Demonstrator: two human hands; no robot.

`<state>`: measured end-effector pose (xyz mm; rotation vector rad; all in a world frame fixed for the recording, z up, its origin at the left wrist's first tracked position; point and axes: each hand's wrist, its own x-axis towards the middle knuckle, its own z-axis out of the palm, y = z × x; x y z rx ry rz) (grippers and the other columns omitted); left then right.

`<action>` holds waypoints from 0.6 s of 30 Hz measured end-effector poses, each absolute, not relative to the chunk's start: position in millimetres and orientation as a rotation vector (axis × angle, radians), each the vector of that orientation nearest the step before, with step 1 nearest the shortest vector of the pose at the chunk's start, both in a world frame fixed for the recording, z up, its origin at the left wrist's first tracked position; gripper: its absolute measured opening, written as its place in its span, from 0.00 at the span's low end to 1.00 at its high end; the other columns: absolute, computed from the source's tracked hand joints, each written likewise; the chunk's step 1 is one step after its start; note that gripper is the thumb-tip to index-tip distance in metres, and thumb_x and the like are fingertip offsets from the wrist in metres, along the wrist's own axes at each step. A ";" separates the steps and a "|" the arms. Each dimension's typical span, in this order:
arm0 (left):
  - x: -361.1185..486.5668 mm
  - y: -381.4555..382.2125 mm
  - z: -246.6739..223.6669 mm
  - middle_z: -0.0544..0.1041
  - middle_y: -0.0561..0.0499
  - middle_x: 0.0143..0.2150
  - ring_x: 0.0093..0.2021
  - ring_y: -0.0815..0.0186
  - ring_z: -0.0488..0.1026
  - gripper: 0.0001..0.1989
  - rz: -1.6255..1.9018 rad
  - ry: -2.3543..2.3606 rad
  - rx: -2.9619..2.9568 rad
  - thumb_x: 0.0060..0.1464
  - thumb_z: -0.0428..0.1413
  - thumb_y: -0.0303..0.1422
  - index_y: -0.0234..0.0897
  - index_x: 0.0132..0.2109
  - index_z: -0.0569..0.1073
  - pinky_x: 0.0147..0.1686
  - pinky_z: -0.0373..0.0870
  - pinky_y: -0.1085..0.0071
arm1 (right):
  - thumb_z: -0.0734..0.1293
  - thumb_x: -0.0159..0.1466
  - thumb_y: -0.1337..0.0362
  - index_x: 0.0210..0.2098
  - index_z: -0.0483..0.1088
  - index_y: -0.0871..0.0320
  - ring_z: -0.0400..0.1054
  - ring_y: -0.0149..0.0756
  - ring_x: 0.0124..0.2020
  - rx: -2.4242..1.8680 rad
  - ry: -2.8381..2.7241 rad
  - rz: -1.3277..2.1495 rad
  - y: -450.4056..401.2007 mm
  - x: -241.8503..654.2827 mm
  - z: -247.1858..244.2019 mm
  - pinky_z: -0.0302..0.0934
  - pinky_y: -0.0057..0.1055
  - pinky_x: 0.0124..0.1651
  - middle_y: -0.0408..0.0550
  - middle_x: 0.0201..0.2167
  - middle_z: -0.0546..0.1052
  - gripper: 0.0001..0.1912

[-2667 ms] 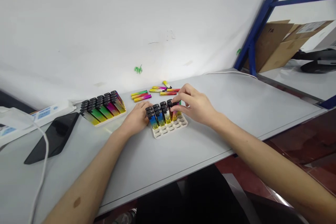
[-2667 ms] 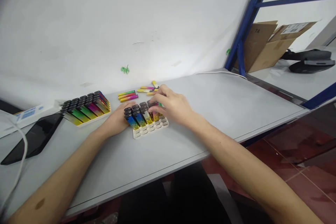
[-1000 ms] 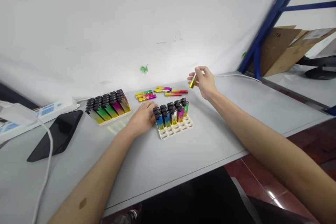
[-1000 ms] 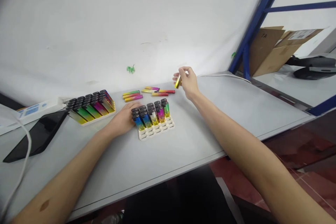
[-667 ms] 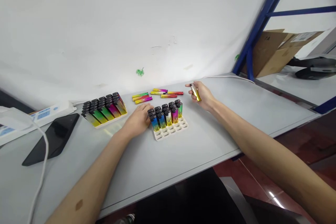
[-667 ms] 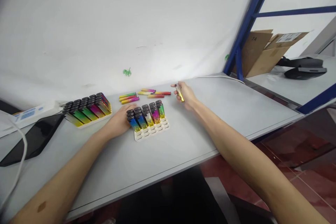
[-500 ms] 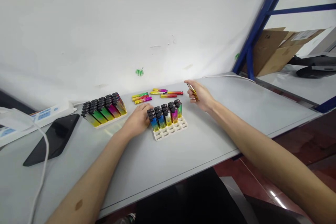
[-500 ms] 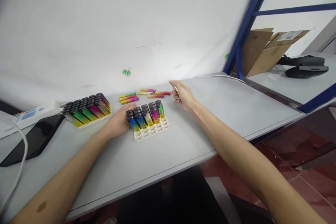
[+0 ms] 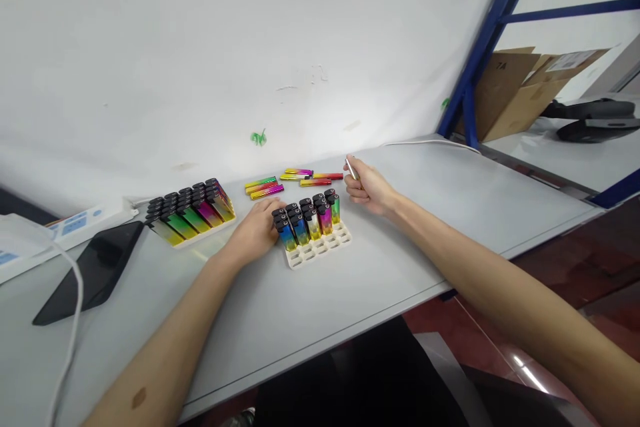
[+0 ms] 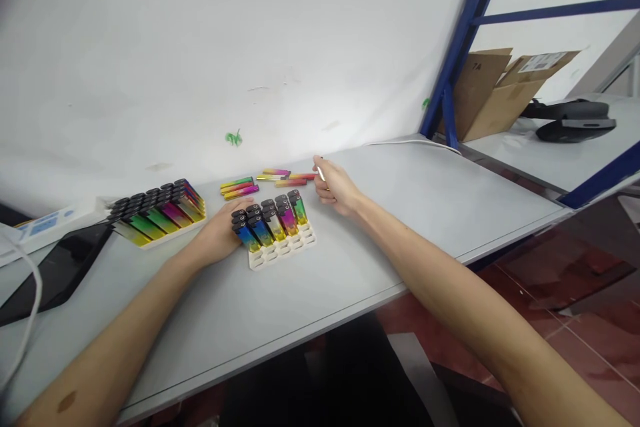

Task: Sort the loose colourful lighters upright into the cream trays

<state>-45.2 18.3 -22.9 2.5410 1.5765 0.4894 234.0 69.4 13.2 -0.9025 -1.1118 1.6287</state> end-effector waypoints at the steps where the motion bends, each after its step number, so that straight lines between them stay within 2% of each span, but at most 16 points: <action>1: -45.0 18.1 -22.7 0.71 0.40 0.61 0.65 0.50 0.63 0.22 0.494 1.577 2.538 0.56 0.49 0.30 0.36 0.57 0.70 0.66 0.62 0.51 | 0.58 0.70 0.45 0.31 0.60 0.54 0.35 0.24 0.13 -0.900 -1.108 1.644 69.6 233.9 12.7 0.32 0.22 0.16 0.30 0.13 0.48 0.20; 4: -44.6 17.7 -22.8 0.72 0.41 0.60 0.65 0.50 0.64 0.22 0.517 1.573 2.535 0.56 0.49 0.30 0.37 0.57 0.71 0.66 0.62 0.51 | 0.53 0.70 0.41 0.24 0.55 0.54 0.34 0.24 0.13 -0.929 -1.120 1.654 70.3 234.5 12.1 0.32 0.24 0.15 0.32 0.12 0.46 0.27; 6: -44.5 17.7 -23.4 0.72 0.41 0.60 0.64 0.50 0.64 0.21 0.537 1.569 2.541 0.55 0.49 0.30 0.37 0.56 0.71 0.65 0.62 0.50 | 0.52 0.70 0.45 0.21 0.51 0.54 0.34 0.24 0.13 -0.948 -1.134 1.638 70.3 234.6 12.3 0.32 0.25 0.15 0.33 0.12 0.45 0.26; 12: -44.7 18.3 -23.6 0.72 0.40 0.60 0.64 0.50 0.65 0.19 0.554 1.548 2.539 0.56 0.49 0.31 0.37 0.54 0.73 0.65 0.62 0.49 | 0.50 0.70 0.52 0.21 0.48 0.53 0.31 0.25 0.14 -0.943 -1.163 1.623 69.7 232.2 12.5 0.31 0.24 0.15 0.32 0.12 0.43 0.22; 18: -44.8 17.6 -22.4 0.71 0.40 0.61 0.65 0.50 0.63 0.20 0.515 1.564 2.526 0.57 0.48 0.32 0.37 0.55 0.71 0.66 0.61 0.50 | 0.52 0.70 0.48 0.21 0.49 0.53 0.32 0.25 0.14 -0.926 -1.187 1.614 69.3 230.4 9.6 0.32 0.24 0.15 0.32 0.13 0.44 0.24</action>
